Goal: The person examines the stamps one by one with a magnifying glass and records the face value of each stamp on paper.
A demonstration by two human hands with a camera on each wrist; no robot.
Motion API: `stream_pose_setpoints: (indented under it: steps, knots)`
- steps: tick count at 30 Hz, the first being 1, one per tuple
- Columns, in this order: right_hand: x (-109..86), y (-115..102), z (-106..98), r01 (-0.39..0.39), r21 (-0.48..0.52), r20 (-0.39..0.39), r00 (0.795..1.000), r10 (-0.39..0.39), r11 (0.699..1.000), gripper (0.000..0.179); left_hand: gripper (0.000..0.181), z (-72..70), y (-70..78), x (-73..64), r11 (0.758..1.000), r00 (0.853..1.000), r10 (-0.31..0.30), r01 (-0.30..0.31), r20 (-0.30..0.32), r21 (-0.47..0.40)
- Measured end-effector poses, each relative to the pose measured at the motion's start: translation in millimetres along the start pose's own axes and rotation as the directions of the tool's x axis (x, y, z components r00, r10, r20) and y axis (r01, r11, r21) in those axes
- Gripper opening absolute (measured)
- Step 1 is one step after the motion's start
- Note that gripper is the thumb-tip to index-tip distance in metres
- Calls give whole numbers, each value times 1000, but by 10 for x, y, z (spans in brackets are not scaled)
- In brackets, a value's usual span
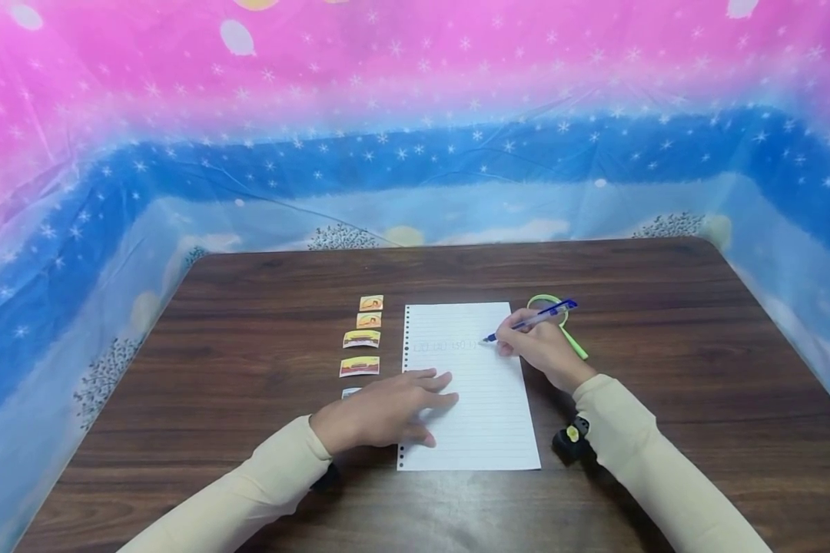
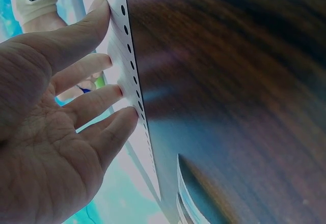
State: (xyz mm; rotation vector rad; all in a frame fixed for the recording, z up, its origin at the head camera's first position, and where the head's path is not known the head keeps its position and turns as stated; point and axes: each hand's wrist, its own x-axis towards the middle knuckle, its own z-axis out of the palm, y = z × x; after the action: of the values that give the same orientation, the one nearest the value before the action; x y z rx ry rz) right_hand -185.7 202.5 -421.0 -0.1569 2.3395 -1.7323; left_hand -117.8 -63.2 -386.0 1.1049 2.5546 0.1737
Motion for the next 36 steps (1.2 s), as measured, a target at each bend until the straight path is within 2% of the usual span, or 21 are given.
stream_pose_setpoints:
  steps: [10,21,29,36]
  knots:
    - [11,5,-7,14,23,26,1000,-15,1000,18,65,7,-1,1,1000,1000,11,-11,-4,4]
    - [33,1,25,-41,98,-33,998,44,994,16,65,11,-4,0,1000,1000,16,-16,-7,7]
    - [13,-9,41,-48,114,-44,998,53,992,18,66,8,7,-9,1000,1000,-2,2,6,-10]
    - [9,-13,57,-46,114,-52,997,52,992,19,66,-6,-2,-12,1000,1000,8,-8,1,0]
